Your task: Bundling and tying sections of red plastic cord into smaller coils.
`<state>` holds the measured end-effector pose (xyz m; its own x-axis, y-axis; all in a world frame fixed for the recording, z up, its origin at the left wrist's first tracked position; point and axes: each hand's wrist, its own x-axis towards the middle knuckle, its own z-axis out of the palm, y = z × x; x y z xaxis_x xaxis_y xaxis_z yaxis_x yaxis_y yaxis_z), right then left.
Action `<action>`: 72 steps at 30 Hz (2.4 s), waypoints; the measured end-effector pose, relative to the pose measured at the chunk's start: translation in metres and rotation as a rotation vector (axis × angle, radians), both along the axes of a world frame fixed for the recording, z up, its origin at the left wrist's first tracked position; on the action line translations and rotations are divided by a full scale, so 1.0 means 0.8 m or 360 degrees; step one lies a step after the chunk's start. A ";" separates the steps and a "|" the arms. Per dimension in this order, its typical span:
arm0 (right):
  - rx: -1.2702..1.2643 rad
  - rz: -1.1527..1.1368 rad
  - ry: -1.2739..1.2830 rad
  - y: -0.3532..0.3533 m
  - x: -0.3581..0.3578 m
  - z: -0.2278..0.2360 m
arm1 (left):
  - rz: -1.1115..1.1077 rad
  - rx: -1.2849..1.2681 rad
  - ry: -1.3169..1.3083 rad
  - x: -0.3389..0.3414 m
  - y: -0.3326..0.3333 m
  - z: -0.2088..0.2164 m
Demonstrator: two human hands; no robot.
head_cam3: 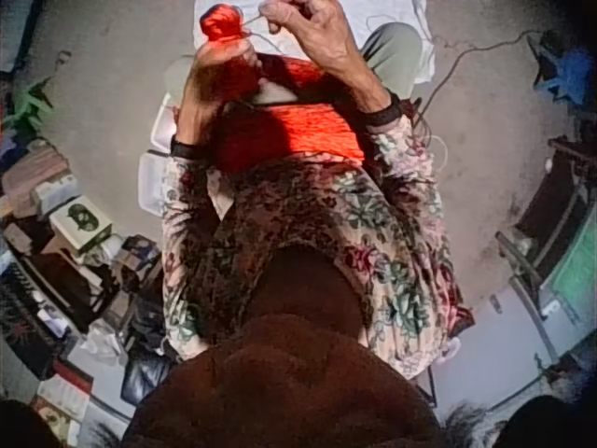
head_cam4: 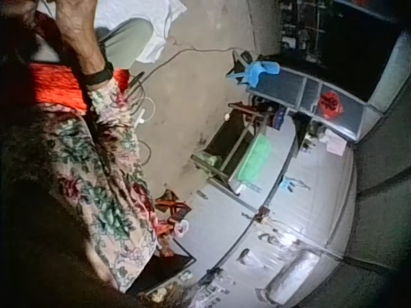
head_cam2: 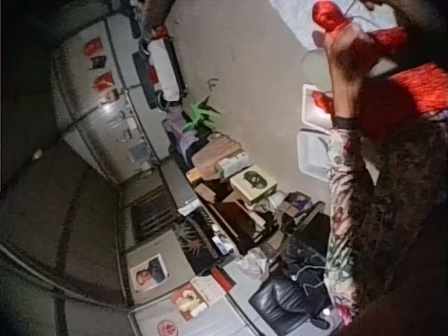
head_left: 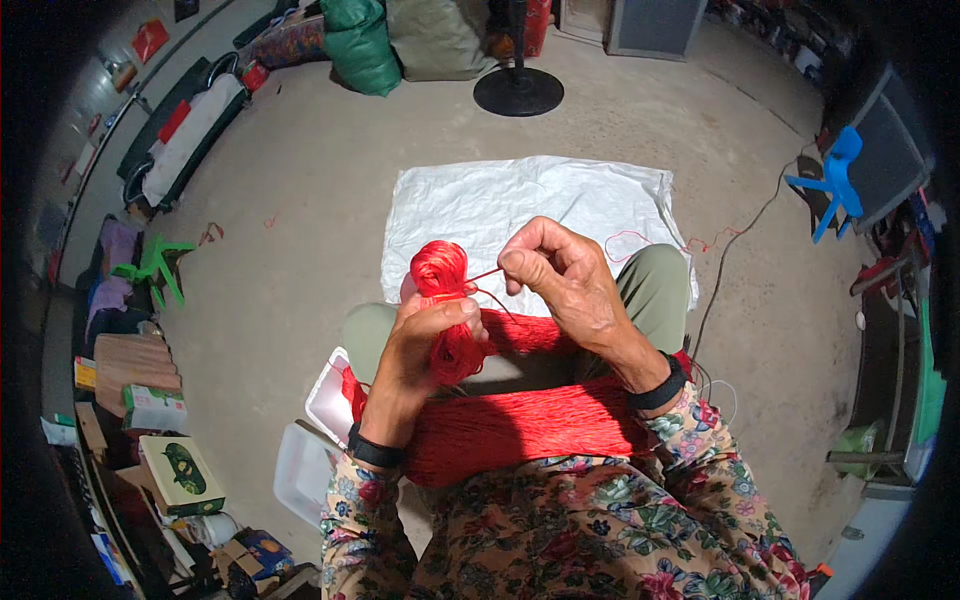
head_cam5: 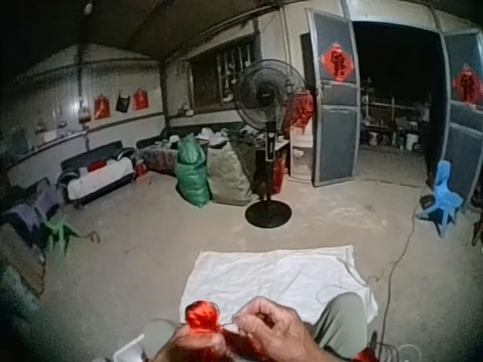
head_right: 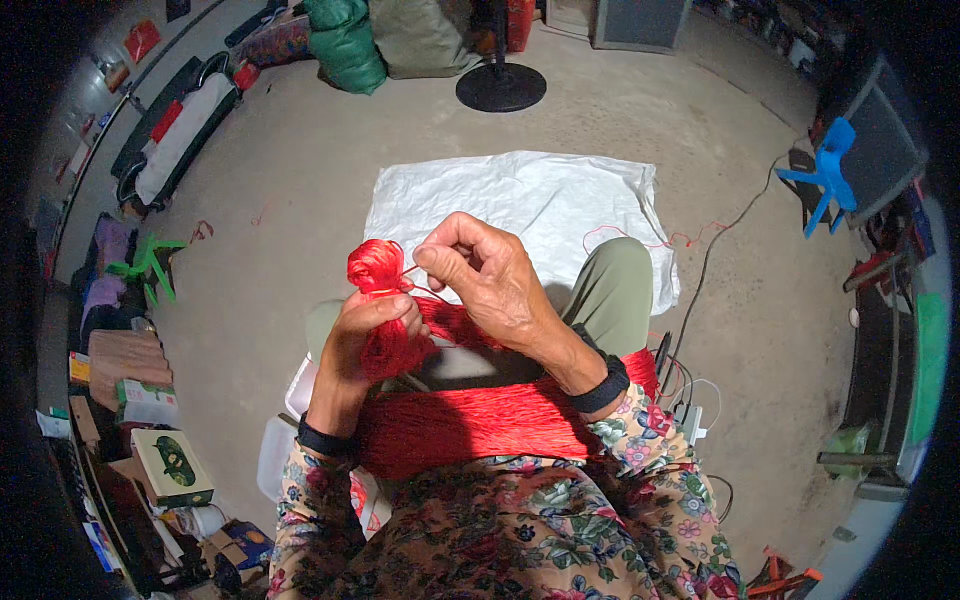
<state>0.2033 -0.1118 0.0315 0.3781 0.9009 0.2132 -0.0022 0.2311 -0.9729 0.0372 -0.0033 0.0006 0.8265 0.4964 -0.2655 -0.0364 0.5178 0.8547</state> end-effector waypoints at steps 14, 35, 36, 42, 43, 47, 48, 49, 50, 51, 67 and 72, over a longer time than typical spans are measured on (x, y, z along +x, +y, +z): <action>0.0036 0.0228 0.0181 -0.004 -0.014 0.003 | 0.0061 0.0526 -0.0085 0.015 -0.013 0.009; -0.0301 0.0260 0.0042 0.012 0.000 -0.056 | 0.0180 0.0215 0.0241 0.010 0.000 0.009; -0.0301 0.0264 0.0045 0.014 -0.002 -0.060 | 0.0186 0.0218 0.0240 0.007 0.001 0.008; -0.0448 0.0507 -0.0228 0.025 -0.007 -0.067 | 0.0296 0.0152 0.0287 -0.006 0.000 0.024; -0.0342 0.0462 -0.0286 0.026 -0.010 -0.068 | 0.0327 0.0109 0.0356 -0.011 0.001 0.027; -0.0100 0.0317 -0.0615 0.026 -0.016 -0.054 | 0.0392 0.0117 0.0415 -0.049 0.016 0.019; -0.0099 0.0347 -0.0625 0.026 -0.019 -0.046 | 0.0385 0.0112 0.0457 -0.059 0.020 0.017; -0.0046 0.0331 -0.0773 0.028 -0.021 -0.036 | 0.0385 0.0108 0.0507 -0.067 0.021 0.019; 0.0012 0.0314 -0.0919 0.032 -0.024 -0.029 | 0.0423 0.0099 0.0509 -0.074 0.019 0.023; 0.0021 0.0355 -0.0918 0.039 -0.029 -0.025 | 0.0364 0.0060 0.0482 -0.079 0.015 0.029; 0.0769 0.0502 -0.1289 0.103 -0.092 -0.024 | 0.0030 0.0320 0.0017 -0.120 0.027 -0.011; 0.0628 0.0562 -0.1198 0.114 -0.086 -0.039 | -0.0139 0.1047 -0.0110 -0.116 0.038 -0.008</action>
